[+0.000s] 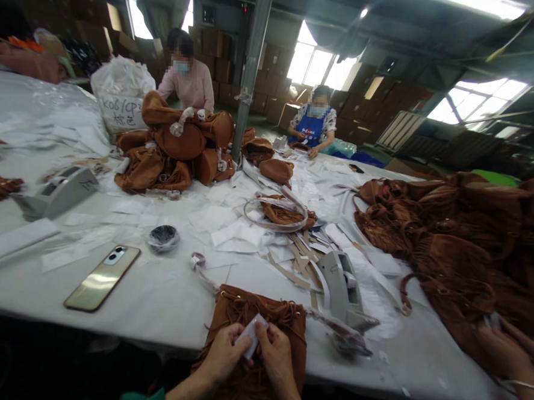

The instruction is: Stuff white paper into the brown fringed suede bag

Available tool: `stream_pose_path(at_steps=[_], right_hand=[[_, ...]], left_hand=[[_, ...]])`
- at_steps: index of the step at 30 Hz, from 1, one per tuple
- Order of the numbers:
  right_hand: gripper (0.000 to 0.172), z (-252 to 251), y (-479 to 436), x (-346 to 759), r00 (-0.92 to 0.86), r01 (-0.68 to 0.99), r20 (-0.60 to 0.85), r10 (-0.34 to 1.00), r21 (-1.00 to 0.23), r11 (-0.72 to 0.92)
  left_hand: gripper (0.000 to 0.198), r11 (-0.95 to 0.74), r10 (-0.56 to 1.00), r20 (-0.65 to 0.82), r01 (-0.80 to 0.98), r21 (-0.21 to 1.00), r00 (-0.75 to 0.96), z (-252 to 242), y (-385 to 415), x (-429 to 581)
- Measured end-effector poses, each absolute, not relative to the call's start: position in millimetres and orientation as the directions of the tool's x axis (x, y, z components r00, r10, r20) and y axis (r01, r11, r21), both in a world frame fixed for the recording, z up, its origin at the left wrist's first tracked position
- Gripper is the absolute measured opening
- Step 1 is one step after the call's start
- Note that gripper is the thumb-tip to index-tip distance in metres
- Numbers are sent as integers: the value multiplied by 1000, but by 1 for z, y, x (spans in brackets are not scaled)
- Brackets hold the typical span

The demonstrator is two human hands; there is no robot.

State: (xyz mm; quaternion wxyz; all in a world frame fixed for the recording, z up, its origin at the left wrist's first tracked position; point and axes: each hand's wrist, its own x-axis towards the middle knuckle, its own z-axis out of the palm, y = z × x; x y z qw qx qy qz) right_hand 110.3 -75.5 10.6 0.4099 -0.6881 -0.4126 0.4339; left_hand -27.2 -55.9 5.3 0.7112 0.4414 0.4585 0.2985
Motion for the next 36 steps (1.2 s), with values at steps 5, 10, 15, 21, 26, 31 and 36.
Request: stream_pose_path(at_steps=[5,10,15,21,26,31,36], right_hand=[[56,10,-76,110,289,206,-247,925,-927,-312],[55,9,-79,111,314,213,-226,922,-930,-300],[53,9,-82,111,315,234,-210,925,-928,-291],[52,61,-103,144,374,443,-60,925,-865,-235],[63,105,-108,253,837,474,219,501,-747,-465],[67,95,-82,344,802,510,125,585,-653,-560],[54,82,-67,365,731,560,12,682,-583,-589]], left_hand=[[34,433,823,-385,-23,901,419,2,-57,-26],[44,434,811,-383,-16,901,442,4,-58,-26],[51,430,792,-385,14,903,475,6,-59,-26],[54,457,800,-412,3,890,435,1,-62,-23],[57,477,778,-435,25,879,453,4,-60,-23],[57,477,780,-431,14,879,454,7,-60,-23],[57,472,813,-432,-7,882,391,4,-64,-20]])
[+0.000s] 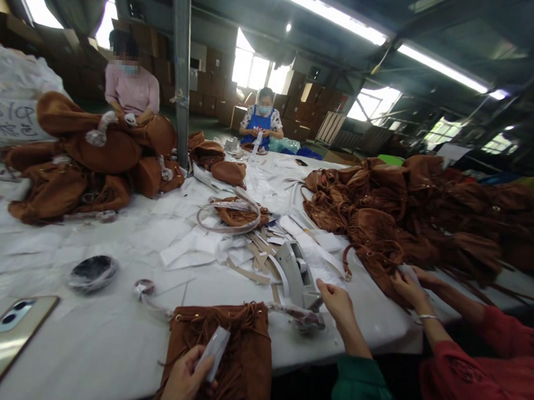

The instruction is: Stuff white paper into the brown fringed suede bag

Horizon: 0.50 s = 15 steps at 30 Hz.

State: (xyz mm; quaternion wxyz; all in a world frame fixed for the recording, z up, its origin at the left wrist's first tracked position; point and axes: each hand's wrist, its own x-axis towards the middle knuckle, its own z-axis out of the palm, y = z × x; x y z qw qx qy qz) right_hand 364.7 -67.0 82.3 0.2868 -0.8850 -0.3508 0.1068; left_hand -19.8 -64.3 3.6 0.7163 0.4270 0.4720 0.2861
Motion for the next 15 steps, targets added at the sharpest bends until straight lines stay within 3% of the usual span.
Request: stream_pose_path(at_steps=[7,15], right_hand=[[35,77,-60,379,730,538,-60,681,-566,-625],[48,85,-80,378,763,509,15,646,-629,-587]], left_hand=[[59,493,792,-458,18,870,404,2,-64,-17],[57,482,791,-447,25,876,418,3,-64,-20]])
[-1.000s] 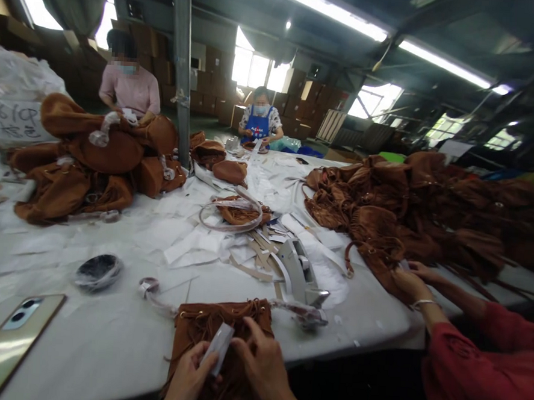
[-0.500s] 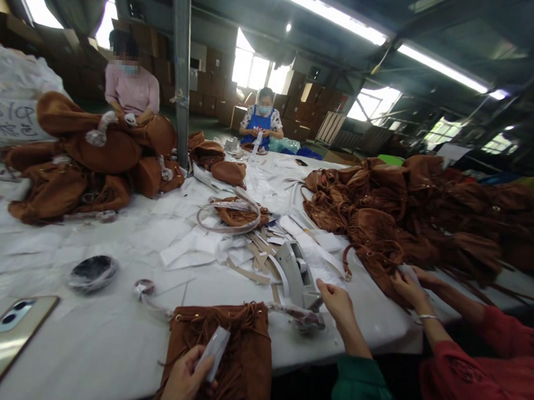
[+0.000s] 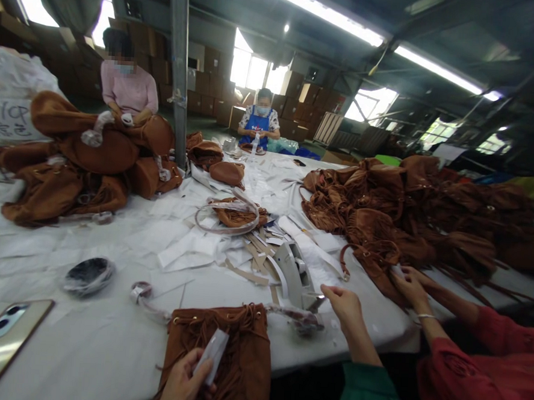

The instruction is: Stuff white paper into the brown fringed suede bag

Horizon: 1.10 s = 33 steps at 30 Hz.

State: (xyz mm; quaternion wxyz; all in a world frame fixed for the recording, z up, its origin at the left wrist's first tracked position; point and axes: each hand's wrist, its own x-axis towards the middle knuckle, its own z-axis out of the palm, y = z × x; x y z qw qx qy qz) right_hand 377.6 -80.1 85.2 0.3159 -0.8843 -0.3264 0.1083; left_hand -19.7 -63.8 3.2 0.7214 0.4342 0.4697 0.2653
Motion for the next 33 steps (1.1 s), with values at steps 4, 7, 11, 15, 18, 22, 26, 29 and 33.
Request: stream_pose_path(at_steps=[4,7,11,15,18,22,26,29,33], right_hand=[[50,90,-106,373,766,512,18,642,-621,-593],[45,82,-116,364,755,520,-27,655,-583,-624],[39,67,-113,353,782,542,-20,623,-472,-695],[34,63,-123,357,854,482,-18,521,-352,-802],[32,67,-151,363,890,417,-56,453,-305,-856],[37,74,-170,334,839,463,-101,535,-383,-799],[40,81,-144,239,515,472,-176,839,-759,-448],[37,86,-118,163,233,392,-204,951,-875,-284],[30,81,-96,115,71,386,-208,976,-896,-219]], left_hand=[[58,473,805,-440,19,881,398,5,-65,-19],[59,476,807,-452,33,879,380,6,-66,-18],[58,478,808,-445,13,878,387,3,-67,-17],[56,462,815,-420,-11,887,399,-4,-67,-20],[54,456,810,-410,-11,890,420,-8,-65,-22],[49,440,783,-401,32,897,475,-1,-60,-26],[42,411,799,-378,34,911,467,11,-58,-27],[38,368,832,-344,29,929,435,16,-59,-28],[35,302,845,-274,15,953,459,13,-60,-31]])
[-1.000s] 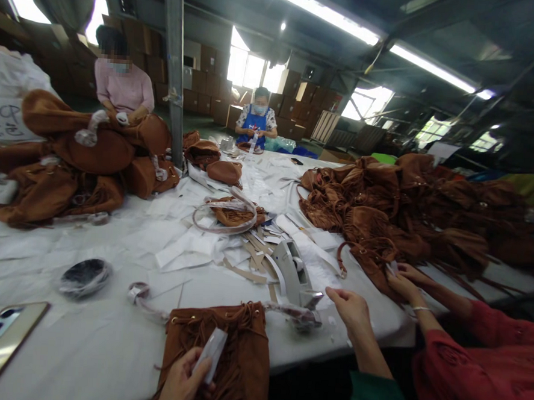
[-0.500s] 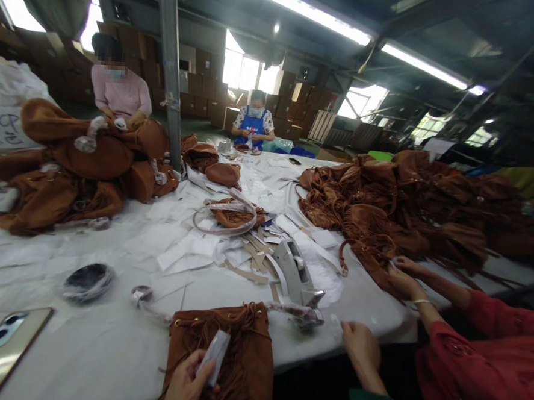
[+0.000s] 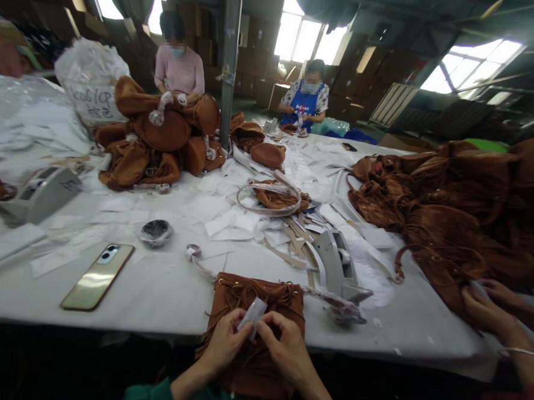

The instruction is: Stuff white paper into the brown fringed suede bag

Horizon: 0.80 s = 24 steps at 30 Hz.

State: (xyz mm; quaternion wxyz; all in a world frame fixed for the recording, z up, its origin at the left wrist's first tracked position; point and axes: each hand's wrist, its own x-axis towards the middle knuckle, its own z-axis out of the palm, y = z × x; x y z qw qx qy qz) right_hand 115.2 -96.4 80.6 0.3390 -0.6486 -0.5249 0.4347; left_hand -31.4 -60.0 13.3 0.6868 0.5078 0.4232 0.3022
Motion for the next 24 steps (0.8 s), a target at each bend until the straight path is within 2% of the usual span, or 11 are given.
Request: stream_pose_path(at_steps=[6,10,17,24], right_hand=[[28,59,-85,107,130,525,-257,958,-801,-286],[29,53,-80,103,204,557,-291,935,-751,-355],[27,58,-76,102,295,578,-336,895,-683,-447],[27,59,-81,96,350,552,-333,876,-682,-480]], left_hand=[[27,185,871,-187,50,982,454,5,-59,-35],[23,134,879,-167,105,985,447,3,-60,-35],[25,136,877,-185,140,981,444,2,-58,-38],[25,214,863,-232,93,973,449,6,-54,-39]])
